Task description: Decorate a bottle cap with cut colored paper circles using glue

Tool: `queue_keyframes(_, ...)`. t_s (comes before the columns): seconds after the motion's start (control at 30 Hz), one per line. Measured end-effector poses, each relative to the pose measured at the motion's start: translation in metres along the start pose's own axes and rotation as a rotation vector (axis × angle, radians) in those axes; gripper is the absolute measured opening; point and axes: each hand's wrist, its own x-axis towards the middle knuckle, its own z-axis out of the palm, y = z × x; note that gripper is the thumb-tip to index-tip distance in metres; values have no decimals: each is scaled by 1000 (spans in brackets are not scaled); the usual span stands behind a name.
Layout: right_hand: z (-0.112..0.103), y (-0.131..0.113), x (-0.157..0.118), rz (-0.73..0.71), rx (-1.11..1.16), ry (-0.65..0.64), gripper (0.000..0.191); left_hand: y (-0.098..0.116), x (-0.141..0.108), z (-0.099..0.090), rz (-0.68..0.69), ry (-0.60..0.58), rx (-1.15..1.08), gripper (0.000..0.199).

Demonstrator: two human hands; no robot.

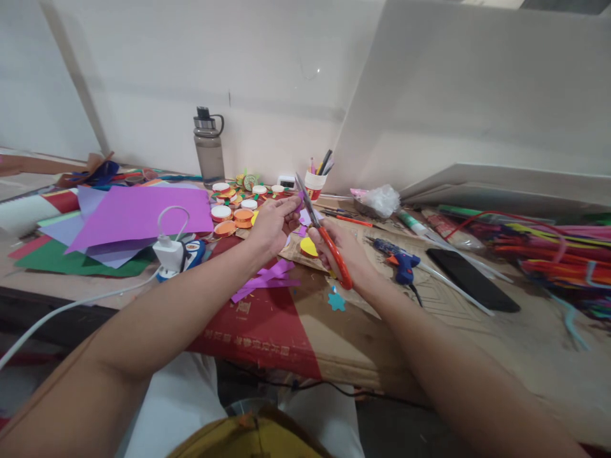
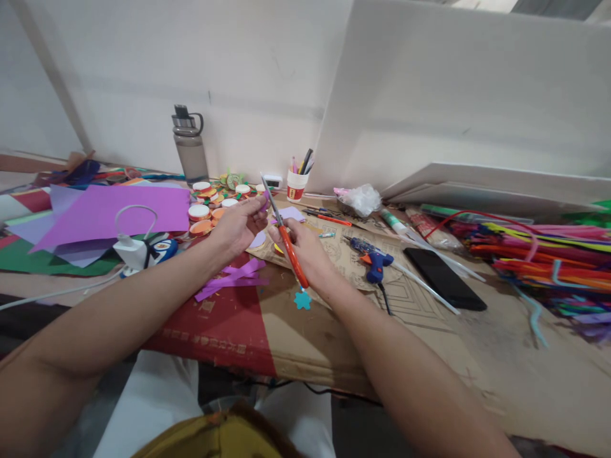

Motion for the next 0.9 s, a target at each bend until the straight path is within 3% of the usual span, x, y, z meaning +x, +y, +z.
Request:
queue_keyframes(0.4,-1,0,0,-11,-70,2,31,1,0,2,-5,8,-16,8)
queue_keyframes(0.9,4,8,2,7,-75,-12,32,1,-4,8,-73,115,-81,8)
